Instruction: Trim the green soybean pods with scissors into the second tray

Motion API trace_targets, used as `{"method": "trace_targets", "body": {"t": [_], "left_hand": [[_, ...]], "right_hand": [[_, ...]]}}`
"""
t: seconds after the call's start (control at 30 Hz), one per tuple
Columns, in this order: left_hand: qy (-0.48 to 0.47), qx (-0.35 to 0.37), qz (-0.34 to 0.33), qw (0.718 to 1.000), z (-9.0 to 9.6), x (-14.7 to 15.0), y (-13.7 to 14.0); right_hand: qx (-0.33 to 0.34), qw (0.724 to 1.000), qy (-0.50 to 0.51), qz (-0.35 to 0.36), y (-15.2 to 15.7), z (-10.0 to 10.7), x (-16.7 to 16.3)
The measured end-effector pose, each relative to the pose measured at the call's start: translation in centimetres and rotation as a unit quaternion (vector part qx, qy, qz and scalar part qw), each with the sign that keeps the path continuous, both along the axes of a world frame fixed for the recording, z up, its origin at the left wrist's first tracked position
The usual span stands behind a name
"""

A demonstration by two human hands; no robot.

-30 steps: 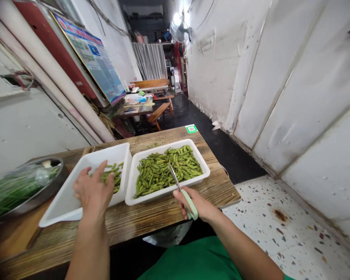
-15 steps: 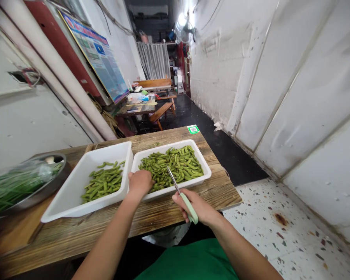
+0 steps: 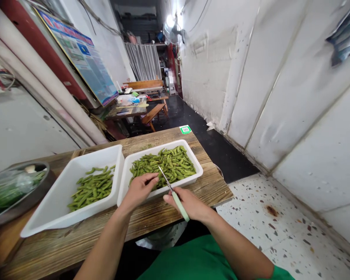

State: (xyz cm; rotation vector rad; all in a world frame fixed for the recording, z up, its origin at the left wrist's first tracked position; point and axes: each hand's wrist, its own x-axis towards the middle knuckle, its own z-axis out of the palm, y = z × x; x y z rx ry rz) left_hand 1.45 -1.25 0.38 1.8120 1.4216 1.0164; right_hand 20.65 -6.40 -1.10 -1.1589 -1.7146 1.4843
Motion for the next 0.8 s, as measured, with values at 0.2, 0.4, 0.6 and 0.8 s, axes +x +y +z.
{"method": "trace_targets", "body": {"t": [0.2, 0.4, 0.6, 0.8], "left_hand": [[0.058, 0.003, -0.037, 0.998, 1.1, -0.6, 0.1], [0.053, -0.037, -0.072, 0.995, 1.4, -1.2, 0.4], [-0.011, 0.002, 0.014, 1.000, 0.2, -1.6, 1.0], [-0.290, -0.117, 0.067, 0.948, 0.2, -0.8, 0.6]], "right_hand": [[0.058, 0.997, -0.038, -0.013, 0.0, 0.5, 0.2], [0.069, 0.995, -0.074, -0.016, 0.3, 0.2, 0.2], [-0.029, 0.999, -0.013, -0.008, 0.5, -0.8, 0.2], [-0.106, 0.988, 0.104, 0.037, 0.1, -1.0, -0.2]]}}
